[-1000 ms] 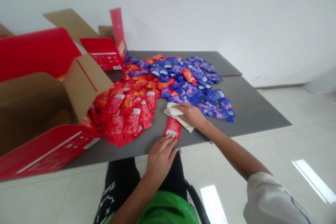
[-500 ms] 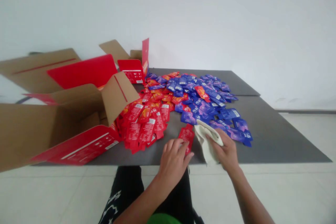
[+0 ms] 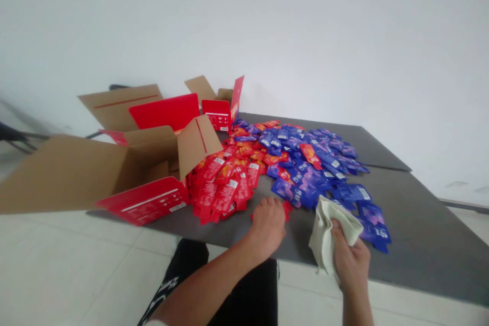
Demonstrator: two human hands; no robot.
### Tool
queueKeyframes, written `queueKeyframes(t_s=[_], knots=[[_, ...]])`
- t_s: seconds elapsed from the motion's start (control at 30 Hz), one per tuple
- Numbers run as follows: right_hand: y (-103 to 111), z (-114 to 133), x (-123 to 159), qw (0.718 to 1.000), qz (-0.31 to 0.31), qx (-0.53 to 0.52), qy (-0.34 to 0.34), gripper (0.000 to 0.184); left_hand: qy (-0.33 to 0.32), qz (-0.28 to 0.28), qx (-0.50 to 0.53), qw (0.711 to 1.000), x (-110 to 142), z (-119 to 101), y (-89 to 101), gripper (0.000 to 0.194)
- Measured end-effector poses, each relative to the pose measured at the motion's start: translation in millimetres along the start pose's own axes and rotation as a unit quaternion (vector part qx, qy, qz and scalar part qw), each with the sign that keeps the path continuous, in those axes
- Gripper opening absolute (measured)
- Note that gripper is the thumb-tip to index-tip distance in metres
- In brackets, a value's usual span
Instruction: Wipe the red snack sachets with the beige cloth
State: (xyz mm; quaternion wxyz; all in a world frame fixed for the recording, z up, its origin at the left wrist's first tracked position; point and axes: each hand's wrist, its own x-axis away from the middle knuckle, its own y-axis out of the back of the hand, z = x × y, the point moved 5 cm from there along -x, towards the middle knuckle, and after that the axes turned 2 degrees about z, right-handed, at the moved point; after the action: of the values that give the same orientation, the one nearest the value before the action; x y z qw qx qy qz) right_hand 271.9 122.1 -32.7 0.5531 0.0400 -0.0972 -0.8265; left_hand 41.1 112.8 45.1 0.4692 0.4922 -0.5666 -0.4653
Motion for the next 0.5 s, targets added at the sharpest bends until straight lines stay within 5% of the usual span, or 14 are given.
queueKeyframes(t_s=[0.1, 0.23, 0.5], knots=[[-1.0, -3.4, -1.4, 1.0, 0.024, 0.004, -0.01, 0.073, -0.019, -0.006, -0.016, 1.0, 4.1, 3.7, -9.6, 0.029], [-2.0, -0.1, -2.9, 0.999, 0.029, 0.013, 0.005, 0.074, -0.082, -0.025, -0.054, 0.995, 15.4, 8.2, -25.5, 0.043], [-1.8, 10.1, 0.7, 0.999, 0.03, 0.031, 0.019, 0.074, -0.148, -0.154, -0.074, 0.974, 26.3, 28.9, -32.9, 0.041]])
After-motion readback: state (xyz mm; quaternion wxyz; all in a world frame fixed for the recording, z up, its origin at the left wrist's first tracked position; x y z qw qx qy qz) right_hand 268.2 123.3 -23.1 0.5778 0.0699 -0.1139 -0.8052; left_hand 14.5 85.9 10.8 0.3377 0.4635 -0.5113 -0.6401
